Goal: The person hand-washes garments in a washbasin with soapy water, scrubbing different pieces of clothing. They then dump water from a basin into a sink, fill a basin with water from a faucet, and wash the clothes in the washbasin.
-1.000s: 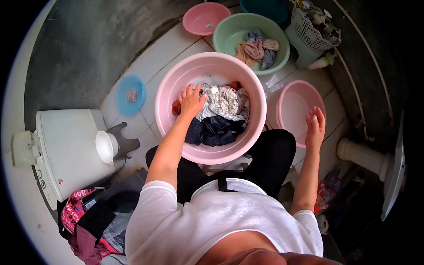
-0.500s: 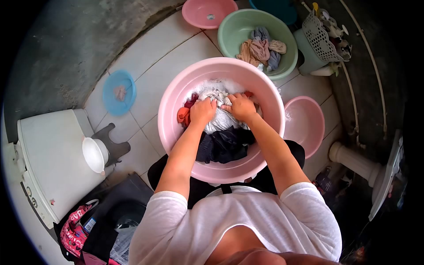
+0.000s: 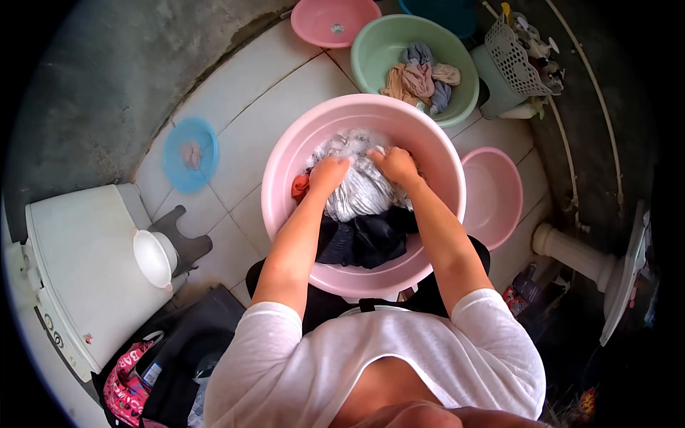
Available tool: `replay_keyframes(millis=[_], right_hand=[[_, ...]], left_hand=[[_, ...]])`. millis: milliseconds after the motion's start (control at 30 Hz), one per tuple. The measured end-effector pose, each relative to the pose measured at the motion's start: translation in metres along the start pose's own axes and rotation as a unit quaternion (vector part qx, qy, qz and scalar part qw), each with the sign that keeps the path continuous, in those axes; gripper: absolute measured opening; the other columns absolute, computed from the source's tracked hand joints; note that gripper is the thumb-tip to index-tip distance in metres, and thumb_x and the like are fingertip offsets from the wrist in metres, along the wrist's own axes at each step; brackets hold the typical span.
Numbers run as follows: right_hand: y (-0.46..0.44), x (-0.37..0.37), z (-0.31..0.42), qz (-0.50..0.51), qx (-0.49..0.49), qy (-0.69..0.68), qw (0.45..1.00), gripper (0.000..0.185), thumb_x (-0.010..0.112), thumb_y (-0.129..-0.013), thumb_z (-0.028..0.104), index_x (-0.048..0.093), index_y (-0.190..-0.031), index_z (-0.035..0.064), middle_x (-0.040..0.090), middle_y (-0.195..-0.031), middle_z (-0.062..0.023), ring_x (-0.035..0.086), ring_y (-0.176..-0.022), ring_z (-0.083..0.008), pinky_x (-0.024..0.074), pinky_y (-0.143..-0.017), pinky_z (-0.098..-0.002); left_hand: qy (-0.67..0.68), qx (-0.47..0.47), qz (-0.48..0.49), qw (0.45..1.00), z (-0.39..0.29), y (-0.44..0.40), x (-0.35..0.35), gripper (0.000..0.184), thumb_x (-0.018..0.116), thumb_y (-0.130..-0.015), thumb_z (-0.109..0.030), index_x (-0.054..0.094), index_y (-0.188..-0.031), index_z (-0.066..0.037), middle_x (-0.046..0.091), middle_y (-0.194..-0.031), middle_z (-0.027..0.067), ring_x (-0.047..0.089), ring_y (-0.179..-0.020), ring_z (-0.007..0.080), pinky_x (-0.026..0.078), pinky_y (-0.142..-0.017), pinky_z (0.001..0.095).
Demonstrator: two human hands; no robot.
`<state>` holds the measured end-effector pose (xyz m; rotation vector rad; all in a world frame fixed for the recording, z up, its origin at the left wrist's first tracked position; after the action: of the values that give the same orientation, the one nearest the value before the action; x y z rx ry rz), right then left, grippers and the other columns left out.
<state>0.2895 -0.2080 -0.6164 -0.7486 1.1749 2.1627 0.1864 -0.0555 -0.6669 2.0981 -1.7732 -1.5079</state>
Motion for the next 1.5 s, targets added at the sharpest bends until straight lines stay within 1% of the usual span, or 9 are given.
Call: replay_keyframes(millis=[133, 267, 333, 533, 700, 867, 1067, 1267, 1500], right_hand=[[0.083, -0.020, 0.016, -0.096, -0.058, -0.107, 0.988, 0.039, 0.061, -0.075, 0.040, 0.063, -0.079, 0.0017, 0.062, -0.086, -0.0193, 0.058, -0.085, -0.0343, 0.0421, -0.076, -0.0434], [0.148, -0.025, -0.001, -0.205, -0.354, -0.098, 0.907, 0.032, 0.073, -0.065, 0.028, 0.053, -0.065, 0.0035, 0.051, -0.063, -0.0098, 0.053, -0.065, -0.0282, 0.0421, -0.064, -0.0354], [0.161, -0.011, -0.016, -0.123, -0.301, -0.144, 0.935, 0.042, 0.073, -0.065, 0.035, 0.054, -0.086, 0.0049, 0.057, -0.079, -0.0088, 0.054, -0.069, -0.0264, 0.0426, -0.066, -0.0368], [0.128, 0.039, -0.028, -0.181, -0.338, 0.027, 0.923, 0.043, 0.066, -0.069, 0.042, 0.055, -0.097, 0.0109, 0.058, -0.089, -0.0071, 0.054, -0.088, -0.0258, 0.0381, -0.071, -0.0394], [0.069, 0.044, -0.024, -0.139, -0.275, 0.057, 0.950, 0.032, 0.057, -0.078, 0.037, 0.057, -0.095, 0.0098, 0.060, -0.079, -0.0126, 0.058, -0.079, -0.0309, 0.0426, -0.070, -0.0441], [0.013, 0.029, -0.007, 0.136, -0.053, 0.059, 0.988, 0.043, 0.039, -0.087, 0.039, 0.057, -0.103, 0.0030, 0.060, -0.097, -0.0201, 0.057, -0.091, -0.0371, 0.0426, -0.082, -0.0449], [-0.038, 0.051, -0.018, 0.068, 0.006, 0.092, 0.993, 0.053, 0.047, -0.081, 0.043, 0.060, -0.096, -0.0059, 0.060, -0.093, -0.0238, 0.058, -0.090, -0.0368, 0.0430, -0.082, -0.0414], [-0.010, 0.021, 0.021, -0.128, -0.294, 0.058, 0.945, 0.058, 0.065, -0.070, 0.040, 0.050, -0.116, 0.0079, 0.057, -0.104, -0.0206, 0.054, -0.097, -0.0363, 0.0432, -0.083, -0.0432], [-0.015, 0.024, 0.030, 0.047, -0.192, 0.134, 0.971, 0.051, 0.066, -0.064, 0.030, 0.058, -0.108, 0.0038, 0.059, -0.100, -0.0218, 0.055, -0.096, -0.0335, 0.0432, -0.084, -0.0378]], left_hand=[[0.024, 0.109, -0.122, 0.986, -0.036, 0.063, -0.037, 0.037, 0.050, -0.081, -0.034, 0.062, -0.074, 0.000, 0.059, -0.074, 0.0205, 0.059, -0.071, 0.0336, 0.044, -0.063, 0.0406], [0.085, 0.367, -0.189, 0.907, -0.047, 0.146, -0.041, 0.015, 0.061, -0.071, -0.020, 0.060, -0.063, -0.007, 0.055, -0.061, 0.0088, 0.054, -0.060, 0.0284, 0.043, -0.054, 0.0380], [0.047, 0.397, -0.169, 0.901, -0.045, 0.167, -0.028, 0.015, 0.060, -0.070, -0.020, 0.058, -0.061, -0.008, 0.054, -0.060, 0.0081, 0.054, -0.061, 0.0277, 0.043, -0.057, 0.0380], [-0.030, 0.352, -0.198, 0.914, -0.027, 0.126, 0.018, 0.015, 0.056, -0.072, -0.020, 0.056, -0.061, -0.009, 0.053, -0.060, 0.0078, 0.053, -0.059, 0.0285, 0.044, -0.056, 0.0394], [-0.069, 0.109, -0.061, 0.990, -0.028, 0.070, 0.018, 0.041, 0.041, -0.081, -0.034, 0.060, -0.068, -0.001, 0.058, -0.073, 0.0220, 0.057, -0.074, 0.0388, 0.044, -0.068, 0.0484], [-0.028, 0.020, 0.007, 0.999, -0.008, 0.014, 0.023, 0.047, 0.041, -0.078, -0.040, 0.063, -0.077, 0.002, 0.057, -0.080, 0.0281, 0.056, -0.083, 0.0420, 0.043, -0.075, 0.0473], [0.022, -0.042, 0.042, 0.998, 0.005, -0.008, 0.025, 0.047, 0.043, -0.076, -0.039, 0.063, -0.088, 0.002, 0.056, -0.093, 0.0287, 0.054, -0.094, 0.0416, 0.041, -0.084, 0.0436], [-0.055, 0.116, -0.053, 0.990, -0.016, 0.040, 0.012, 0.035, 0.047, -0.081, -0.032, 0.062, -0.080, 0.000, 0.060, -0.080, 0.0218, 0.058, -0.079, 0.0369, 0.044, -0.071, 0.0462], [-0.034, 0.252, -0.157, 0.954, -0.012, 0.115, -0.005, 0.029, 0.057, -0.076, -0.021, 0.054, -0.096, -0.001, 0.057, -0.098, 0.0156, 0.052, -0.093, 0.0335, 0.042, -0.080, 0.0428]])
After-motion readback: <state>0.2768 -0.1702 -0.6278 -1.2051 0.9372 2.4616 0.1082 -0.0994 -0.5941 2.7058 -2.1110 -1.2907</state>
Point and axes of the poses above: each hand's wrist, its own y-axis away from the middle knuckle, its own x-axis out of the palm, z = x × y, the point moved 1 cm from there along -y, towards the middle knuckle
